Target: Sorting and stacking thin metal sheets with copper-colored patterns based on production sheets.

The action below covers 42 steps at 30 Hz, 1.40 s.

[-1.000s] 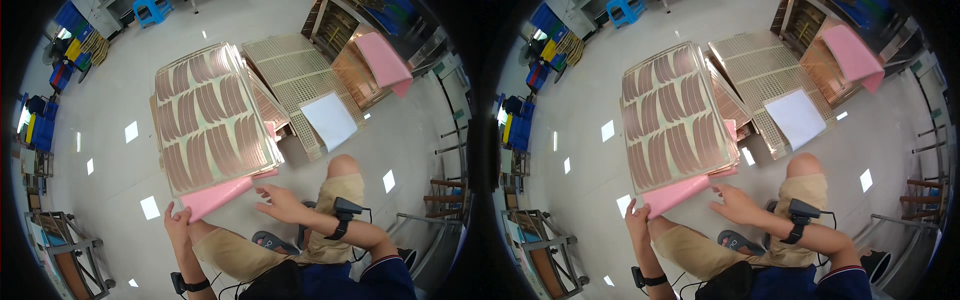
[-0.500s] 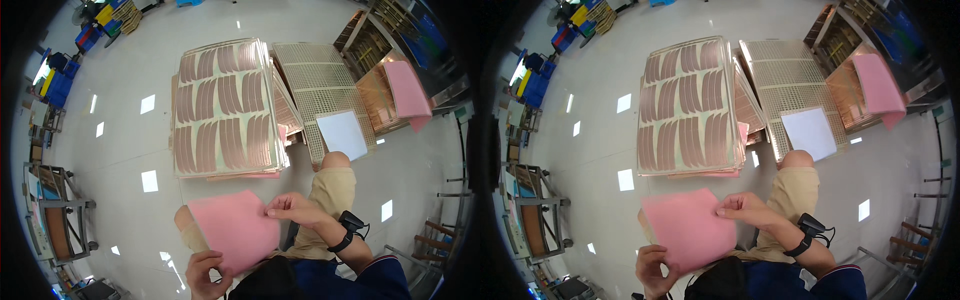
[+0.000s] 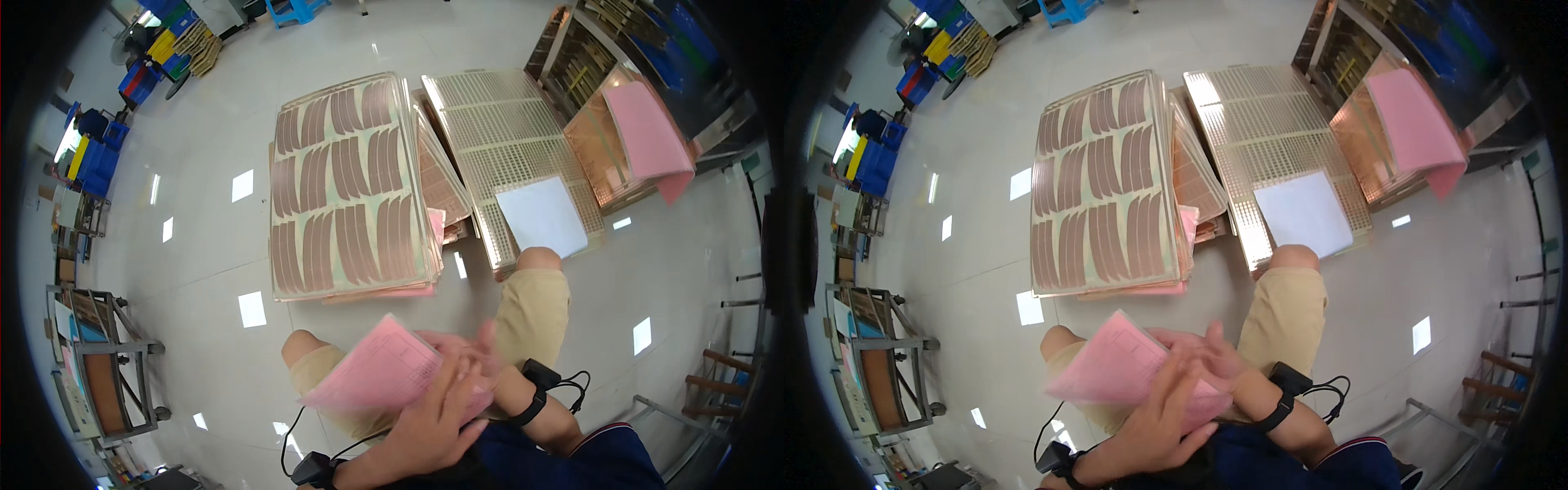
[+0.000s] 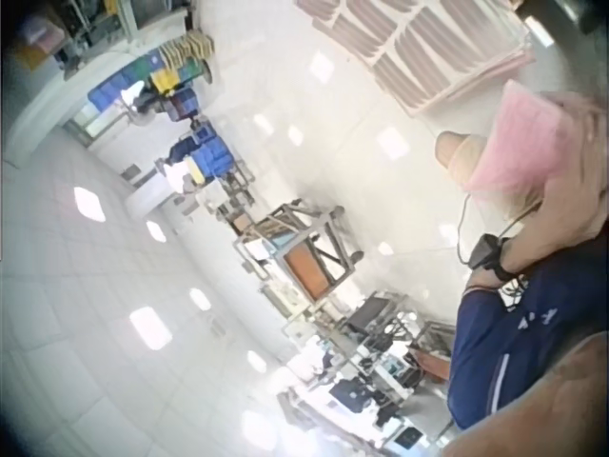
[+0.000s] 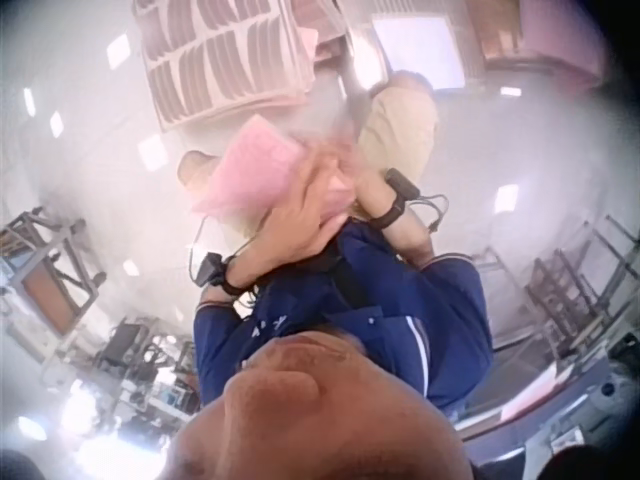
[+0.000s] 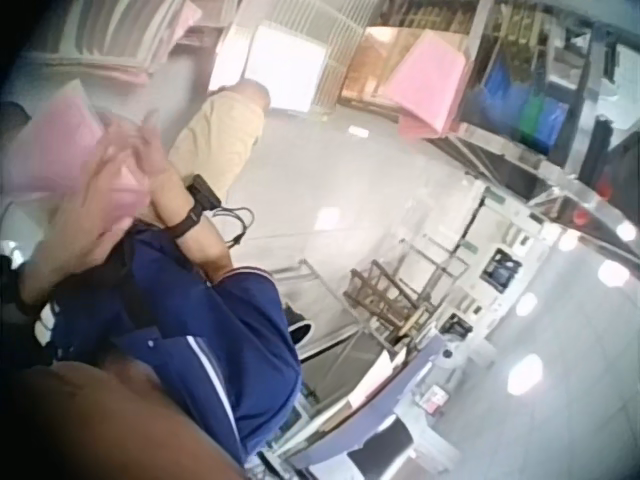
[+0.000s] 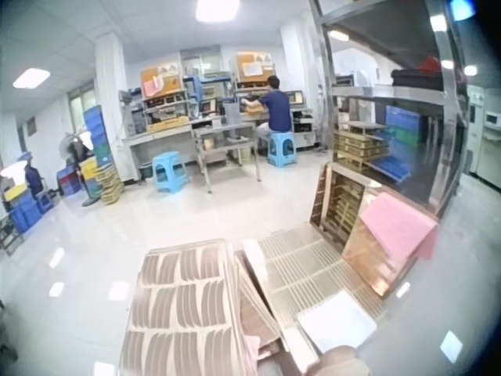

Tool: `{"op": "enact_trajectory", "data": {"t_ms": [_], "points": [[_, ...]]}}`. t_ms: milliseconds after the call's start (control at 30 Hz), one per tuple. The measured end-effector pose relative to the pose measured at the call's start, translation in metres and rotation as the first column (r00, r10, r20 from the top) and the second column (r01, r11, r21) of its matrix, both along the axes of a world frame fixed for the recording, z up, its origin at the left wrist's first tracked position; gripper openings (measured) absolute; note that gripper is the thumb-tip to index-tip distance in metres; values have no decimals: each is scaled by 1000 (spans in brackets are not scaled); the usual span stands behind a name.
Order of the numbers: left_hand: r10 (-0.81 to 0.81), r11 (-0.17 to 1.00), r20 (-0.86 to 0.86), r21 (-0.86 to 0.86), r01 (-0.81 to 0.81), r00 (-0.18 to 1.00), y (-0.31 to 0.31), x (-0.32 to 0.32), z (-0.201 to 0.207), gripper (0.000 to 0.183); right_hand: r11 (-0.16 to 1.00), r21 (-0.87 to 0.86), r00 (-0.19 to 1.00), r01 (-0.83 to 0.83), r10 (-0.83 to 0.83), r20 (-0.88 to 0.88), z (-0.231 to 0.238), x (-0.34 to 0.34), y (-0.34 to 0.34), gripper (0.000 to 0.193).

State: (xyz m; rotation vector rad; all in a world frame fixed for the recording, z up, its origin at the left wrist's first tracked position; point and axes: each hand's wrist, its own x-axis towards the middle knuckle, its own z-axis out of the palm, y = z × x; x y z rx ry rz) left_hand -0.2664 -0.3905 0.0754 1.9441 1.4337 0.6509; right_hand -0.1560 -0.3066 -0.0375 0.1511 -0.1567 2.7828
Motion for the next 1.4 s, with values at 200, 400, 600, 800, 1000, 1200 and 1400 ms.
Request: {"op": "enact_trajectory", "data": {"t_ms": [200, 400, 600, 800, 1000, 1200, 1400], "points": [[75, 993, 207, 73, -92, 975, 9, -10, -36, 62, 974, 219, 956, -55, -12, 294, 8, 10, 20, 87], [272, 865, -79, 456, -208, 959, 8, -48, 4, 66, 856, 511, 847, -75, -216, 485, 36, 11, 51, 56], [533, 784, 52, -404, -471, 844, 44, -107, 22, 56, 372, 874, 832, -314, -335, 442, 90, -5, 81, 46], [641, 323, 767, -258, -911, 10, 17, -133, 4, 39, 523, 729, 245, 442, -852, 463, 62, 54, 104, 54], [834, 436, 547, -578, -690, 68, -30, -88, -80, 28, 930, 321, 618, 180, -361, 699, 4, 6, 22, 53], [681, 698, 279, -525, -487, 677, -87, -107, -110, 48, 776, 587, 424, 232, -624, 657, 10, 1, 37, 30], [684, 687, 726, -607, -399, 74, -76, -96, -69, 65, 554, 766, 628, -327, -478, 614, 76, 36, 40, 22]]}}
